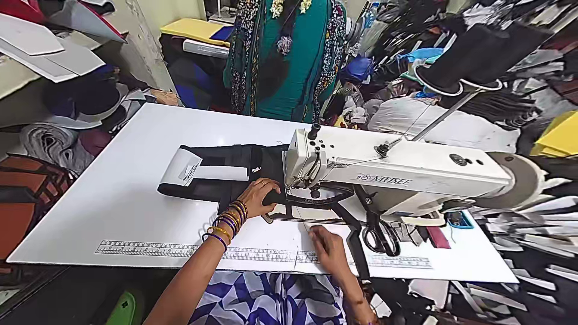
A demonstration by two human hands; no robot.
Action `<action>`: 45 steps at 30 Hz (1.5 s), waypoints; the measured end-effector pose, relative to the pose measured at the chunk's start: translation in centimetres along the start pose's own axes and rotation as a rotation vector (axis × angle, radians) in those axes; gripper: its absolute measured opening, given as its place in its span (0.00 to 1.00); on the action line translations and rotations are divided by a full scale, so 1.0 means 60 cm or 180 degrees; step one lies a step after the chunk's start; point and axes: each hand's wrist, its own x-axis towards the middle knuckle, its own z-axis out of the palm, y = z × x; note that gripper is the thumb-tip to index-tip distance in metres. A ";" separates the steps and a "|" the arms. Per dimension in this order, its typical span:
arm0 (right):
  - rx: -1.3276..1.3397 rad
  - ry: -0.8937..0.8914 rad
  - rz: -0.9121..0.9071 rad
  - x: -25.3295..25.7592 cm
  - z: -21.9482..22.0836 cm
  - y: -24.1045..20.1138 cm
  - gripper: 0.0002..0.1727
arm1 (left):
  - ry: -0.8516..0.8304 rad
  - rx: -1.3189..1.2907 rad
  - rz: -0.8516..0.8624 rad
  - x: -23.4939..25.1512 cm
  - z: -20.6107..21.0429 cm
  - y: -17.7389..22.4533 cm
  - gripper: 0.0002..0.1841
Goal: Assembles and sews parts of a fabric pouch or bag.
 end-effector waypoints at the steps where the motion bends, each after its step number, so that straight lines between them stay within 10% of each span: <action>1: -0.0292 0.0027 -0.0182 -0.024 -0.004 -0.002 0.15 | -0.0124 0.0095 -0.0020 0.001 -0.003 0.004 0.23; 10: -0.0776 0.0357 -0.0426 -0.075 -0.004 -0.007 0.15 | -0.0730 0.0418 0.0124 0.005 -0.010 0.003 0.24; 20: -0.1761 0.0734 0.0995 -0.070 -0.141 0.049 0.14 | -0.0809 0.0550 0.0183 0.025 -0.016 -0.017 0.22; 30: -0.1660 -0.0490 0.1834 -0.036 -0.207 0.070 0.23 | -0.0900 0.0564 -0.0395 0.044 -0.020 -0.005 0.21; 38: 0.2389 -0.0068 0.2618 -0.059 -0.245 0.068 0.09 | -0.0832 0.0733 -0.0494 0.062 -0.025 -0.014 0.23; 45: 0.1641 -0.1080 0.2121 -0.026 -0.272 0.059 0.26 | -0.0542 0.0762 -0.0520 0.085 -0.022 -0.039 0.20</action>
